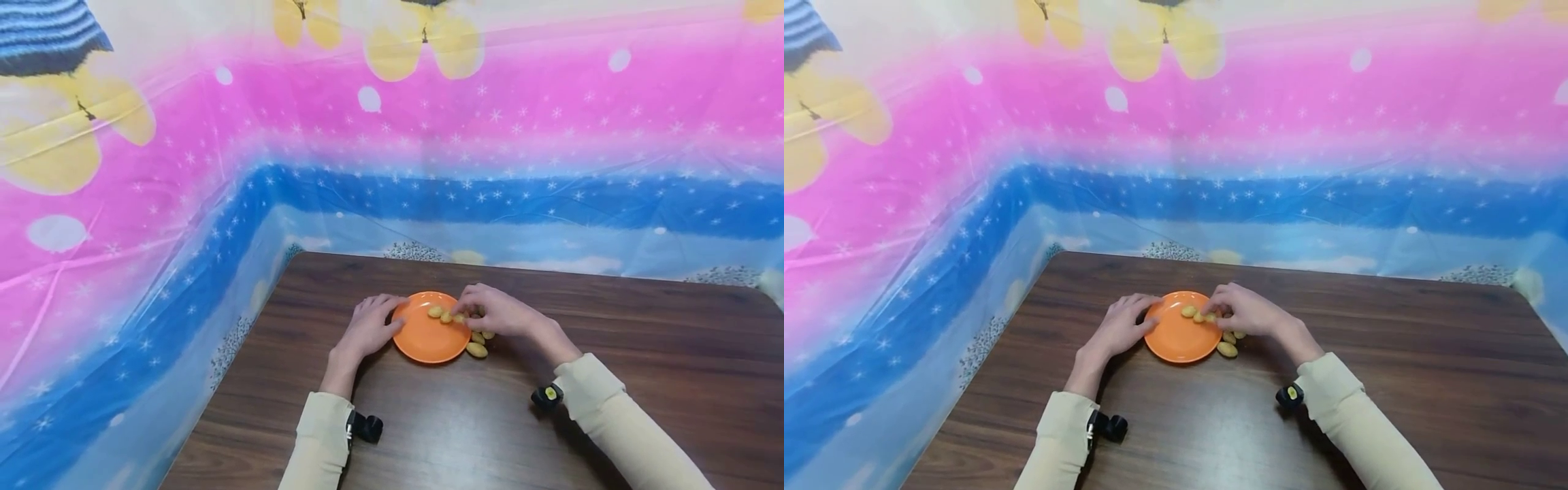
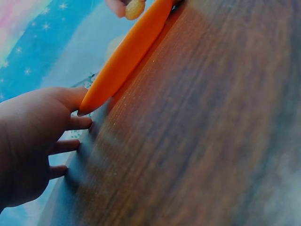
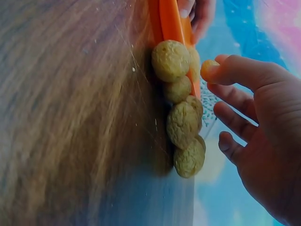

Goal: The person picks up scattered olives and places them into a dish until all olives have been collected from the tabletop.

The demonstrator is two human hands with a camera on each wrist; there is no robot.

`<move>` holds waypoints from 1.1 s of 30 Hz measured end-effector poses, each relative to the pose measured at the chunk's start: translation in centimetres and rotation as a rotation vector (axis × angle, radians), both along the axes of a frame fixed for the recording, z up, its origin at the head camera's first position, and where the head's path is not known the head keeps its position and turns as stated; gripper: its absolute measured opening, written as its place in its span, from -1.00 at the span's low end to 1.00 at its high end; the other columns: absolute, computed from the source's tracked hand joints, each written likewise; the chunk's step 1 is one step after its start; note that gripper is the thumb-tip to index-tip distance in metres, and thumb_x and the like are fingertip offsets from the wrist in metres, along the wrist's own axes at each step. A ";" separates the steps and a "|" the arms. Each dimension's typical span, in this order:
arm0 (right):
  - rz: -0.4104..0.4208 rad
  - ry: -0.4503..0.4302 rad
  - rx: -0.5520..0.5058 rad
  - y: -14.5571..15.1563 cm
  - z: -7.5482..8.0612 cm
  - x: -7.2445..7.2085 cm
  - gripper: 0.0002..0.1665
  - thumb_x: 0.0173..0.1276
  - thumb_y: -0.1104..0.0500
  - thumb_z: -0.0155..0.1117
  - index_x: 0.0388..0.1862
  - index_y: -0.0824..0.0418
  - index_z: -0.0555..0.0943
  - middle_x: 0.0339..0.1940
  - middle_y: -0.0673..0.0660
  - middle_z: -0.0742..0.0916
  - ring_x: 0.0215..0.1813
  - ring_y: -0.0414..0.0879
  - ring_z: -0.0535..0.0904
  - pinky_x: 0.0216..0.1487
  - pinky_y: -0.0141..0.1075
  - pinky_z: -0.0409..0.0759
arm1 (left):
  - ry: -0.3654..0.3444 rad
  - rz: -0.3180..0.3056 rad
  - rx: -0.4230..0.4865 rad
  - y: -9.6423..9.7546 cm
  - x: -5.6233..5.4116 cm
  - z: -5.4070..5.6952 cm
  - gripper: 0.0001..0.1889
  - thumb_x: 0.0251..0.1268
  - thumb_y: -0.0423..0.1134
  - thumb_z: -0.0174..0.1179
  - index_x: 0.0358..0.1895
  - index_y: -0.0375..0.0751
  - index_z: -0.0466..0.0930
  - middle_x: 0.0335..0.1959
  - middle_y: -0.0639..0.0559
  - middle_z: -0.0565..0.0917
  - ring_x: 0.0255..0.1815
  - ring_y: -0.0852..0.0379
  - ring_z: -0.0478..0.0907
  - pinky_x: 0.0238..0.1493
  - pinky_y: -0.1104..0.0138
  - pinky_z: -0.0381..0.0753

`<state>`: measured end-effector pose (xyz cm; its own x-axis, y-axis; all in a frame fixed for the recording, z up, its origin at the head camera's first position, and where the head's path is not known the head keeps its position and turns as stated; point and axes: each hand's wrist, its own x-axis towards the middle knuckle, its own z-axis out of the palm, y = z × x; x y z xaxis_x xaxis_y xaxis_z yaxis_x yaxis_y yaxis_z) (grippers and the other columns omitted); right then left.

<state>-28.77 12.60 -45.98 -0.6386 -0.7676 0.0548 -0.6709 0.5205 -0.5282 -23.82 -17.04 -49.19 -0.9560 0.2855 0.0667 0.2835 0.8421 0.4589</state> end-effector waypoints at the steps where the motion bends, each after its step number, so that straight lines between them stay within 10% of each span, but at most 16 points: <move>1: 0.003 -0.001 0.003 -0.1 -0.1 0.0 -0.72 0.37 0.17 0.30 0.02 -0.06 0.73 -0.14 -0.13 0.61 -0.11 -0.08 0.46 -0.13 -0.27 0.51 | 0.000 0.001 0.002 0.0 0.0 0.0 -0.52 0.47 0.01 0.09 0.41 0.13 0.43 0.35 0.01 0.49 0.44 -0.12 0.30 0.51 -0.13 0.09; 33: -0.131 0.040 -0.050 2.2 -0.4 -0.7 -0.77 0.39 0.17 0.29 -0.02 0.03 0.74 -0.07 -0.05 0.69 0.03 -0.08 0.50 0.01 -0.11 0.52 | -0.003 -0.005 0.001 0.3 -0.2 -0.4 -0.52 0.48 0.00 0.07 0.42 0.14 0.41 0.34 0.01 0.49 0.43 -0.11 0.30 0.50 -0.12 0.08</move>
